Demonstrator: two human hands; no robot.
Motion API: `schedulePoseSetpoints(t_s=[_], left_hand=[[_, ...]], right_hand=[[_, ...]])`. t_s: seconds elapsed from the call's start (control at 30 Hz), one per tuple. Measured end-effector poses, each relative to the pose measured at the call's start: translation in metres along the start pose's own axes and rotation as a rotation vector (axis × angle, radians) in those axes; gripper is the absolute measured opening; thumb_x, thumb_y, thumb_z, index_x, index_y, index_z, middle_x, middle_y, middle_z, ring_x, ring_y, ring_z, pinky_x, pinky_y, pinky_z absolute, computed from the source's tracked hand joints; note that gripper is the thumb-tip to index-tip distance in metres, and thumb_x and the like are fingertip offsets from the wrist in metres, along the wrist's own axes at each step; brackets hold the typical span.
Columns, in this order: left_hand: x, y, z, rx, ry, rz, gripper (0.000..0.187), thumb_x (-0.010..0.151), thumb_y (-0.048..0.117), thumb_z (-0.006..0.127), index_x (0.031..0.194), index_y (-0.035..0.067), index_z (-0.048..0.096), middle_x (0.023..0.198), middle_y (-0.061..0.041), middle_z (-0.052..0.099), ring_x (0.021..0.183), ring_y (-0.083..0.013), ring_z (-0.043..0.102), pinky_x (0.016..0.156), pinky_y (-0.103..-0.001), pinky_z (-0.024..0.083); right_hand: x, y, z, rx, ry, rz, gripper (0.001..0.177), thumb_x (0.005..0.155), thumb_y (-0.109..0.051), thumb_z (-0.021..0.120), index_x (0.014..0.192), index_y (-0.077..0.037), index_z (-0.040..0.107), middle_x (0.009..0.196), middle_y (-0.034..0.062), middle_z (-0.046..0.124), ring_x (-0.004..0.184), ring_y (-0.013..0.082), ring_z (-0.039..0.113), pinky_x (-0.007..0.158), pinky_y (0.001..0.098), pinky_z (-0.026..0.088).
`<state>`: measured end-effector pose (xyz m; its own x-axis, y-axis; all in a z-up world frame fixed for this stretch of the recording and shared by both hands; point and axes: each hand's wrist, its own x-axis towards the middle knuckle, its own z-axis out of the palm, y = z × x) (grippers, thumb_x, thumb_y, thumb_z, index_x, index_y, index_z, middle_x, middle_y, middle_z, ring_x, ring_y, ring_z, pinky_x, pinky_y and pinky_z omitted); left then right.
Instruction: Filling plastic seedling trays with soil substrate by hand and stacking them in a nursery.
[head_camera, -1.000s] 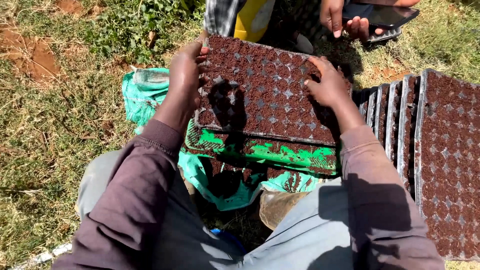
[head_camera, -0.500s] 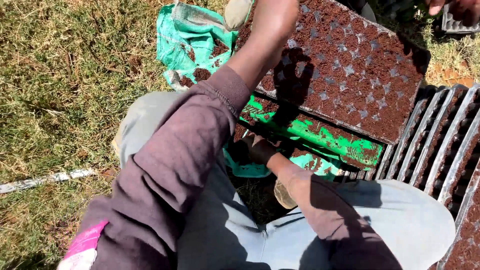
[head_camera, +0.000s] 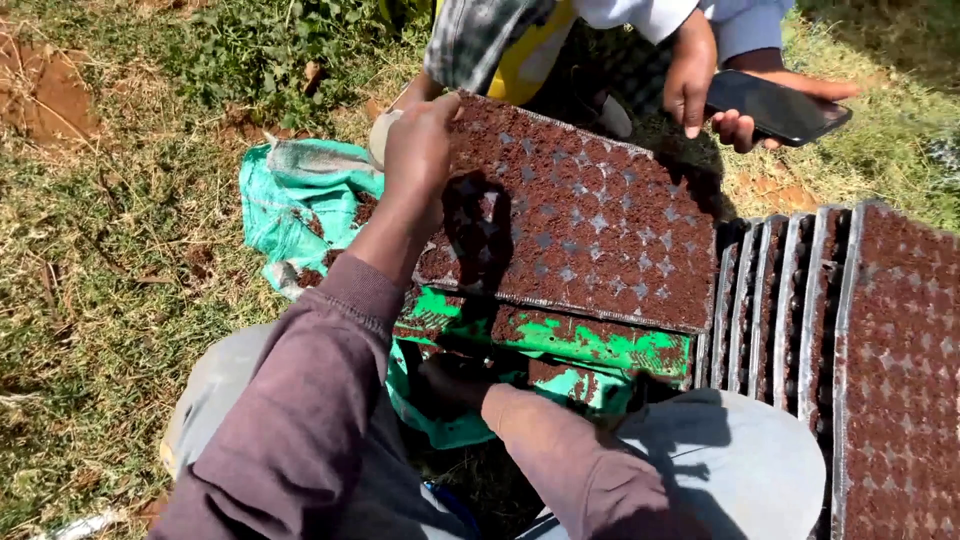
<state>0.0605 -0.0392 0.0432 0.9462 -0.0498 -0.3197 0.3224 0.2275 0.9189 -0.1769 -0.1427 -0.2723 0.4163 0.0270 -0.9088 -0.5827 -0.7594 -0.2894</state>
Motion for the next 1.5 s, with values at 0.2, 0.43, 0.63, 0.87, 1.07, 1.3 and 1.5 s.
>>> schedulePoseSetpoints(t_s=[0.2,0.43,0.63,0.87,1.07,1.3,1.5], left_hand=[[-0.014,0.007,0.0,0.037,-0.013,-0.095,0.083,0.094,0.026,0.049,0.176,0.036,0.056,0.16,-0.01,0.06,0.101,-0.0121,0.053,0.074,-0.032,0.037],[0.001,-0.037,-0.019,0.021,-0.004,0.061,0.045,0.112,0.033,0.063,0.138,-0.004,0.066,0.124,-0.012,0.069,0.085,-0.0114,0.054,0.068,-0.027,0.044],[0.008,-0.04,-0.01,0.068,0.001,0.038,0.044,0.114,0.034,0.062,0.144,0.002,0.067,0.123,-0.006,0.062,0.099,-0.0162,0.055,0.08,-0.033,0.046],[0.011,-0.043,-0.009,0.109,0.002,0.022,0.043,0.114,0.033,0.06,0.143,0.001,0.066,0.124,-0.006,0.06,0.103,-0.0173,0.054,0.084,-0.034,0.046],[0.004,-0.037,-0.018,0.137,0.009,0.021,0.037,0.114,0.034,0.059,0.134,0.006,0.071,0.125,-0.009,0.058,0.11,-0.0235,0.055,0.089,-0.039,0.046],[-0.014,-0.02,-0.02,0.1,0.036,-0.02,0.039,0.117,0.035,0.057,0.137,0.004,0.07,0.129,-0.014,0.058,0.114,-0.0274,0.056,0.093,-0.042,0.046],[-0.017,-0.01,-0.03,0.114,0.06,-0.007,0.037,0.116,0.035,0.06,0.135,0.005,0.069,0.128,-0.011,0.058,0.114,-0.0248,0.056,0.092,-0.041,0.047]], right_hand=[[-0.134,0.011,-0.082,-0.289,-0.082,-0.282,0.012,0.102,-0.009,0.063,0.1,-0.014,0.074,0.109,0.0084,0.082,0.1,0.0221,0.078,0.096,0.0442,0.059],[-0.224,0.001,-0.272,-0.465,0.181,-0.489,0.042,0.091,-0.027,0.099,0.13,-0.016,0.089,0.127,0.0178,0.089,0.124,0.0437,0.084,0.11,0.0548,0.062],[-0.2,0.066,-0.401,-0.002,0.804,-0.301,0.045,0.101,-0.024,0.096,0.143,-0.016,0.082,0.162,0.0178,0.07,0.154,0.0436,0.063,0.127,0.059,0.049],[-0.164,0.072,-0.416,0.037,0.939,-0.411,0.068,0.098,-0.002,0.076,0.164,-0.018,0.071,0.163,0.0174,0.07,0.156,0.0435,0.059,0.129,0.0567,0.048],[-0.098,0.088,-0.403,-0.36,1.034,-0.291,0.085,0.091,0.011,0.066,0.173,-0.009,0.062,0.174,0.0208,0.059,0.168,0.0444,0.044,0.139,0.0652,0.032],[-0.079,0.109,-0.433,-0.382,1.01,-0.239,0.08,0.094,0.008,0.066,0.166,-0.027,0.072,0.168,0.008,0.067,0.169,0.0373,0.046,0.136,0.0656,0.037],[-0.095,0.088,-0.422,-0.384,1.031,-0.315,0.079,0.095,0.011,0.076,0.168,-0.015,0.07,0.165,0.0171,0.067,0.166,0.0419,0.047,0.134,0.0676,0.04]])
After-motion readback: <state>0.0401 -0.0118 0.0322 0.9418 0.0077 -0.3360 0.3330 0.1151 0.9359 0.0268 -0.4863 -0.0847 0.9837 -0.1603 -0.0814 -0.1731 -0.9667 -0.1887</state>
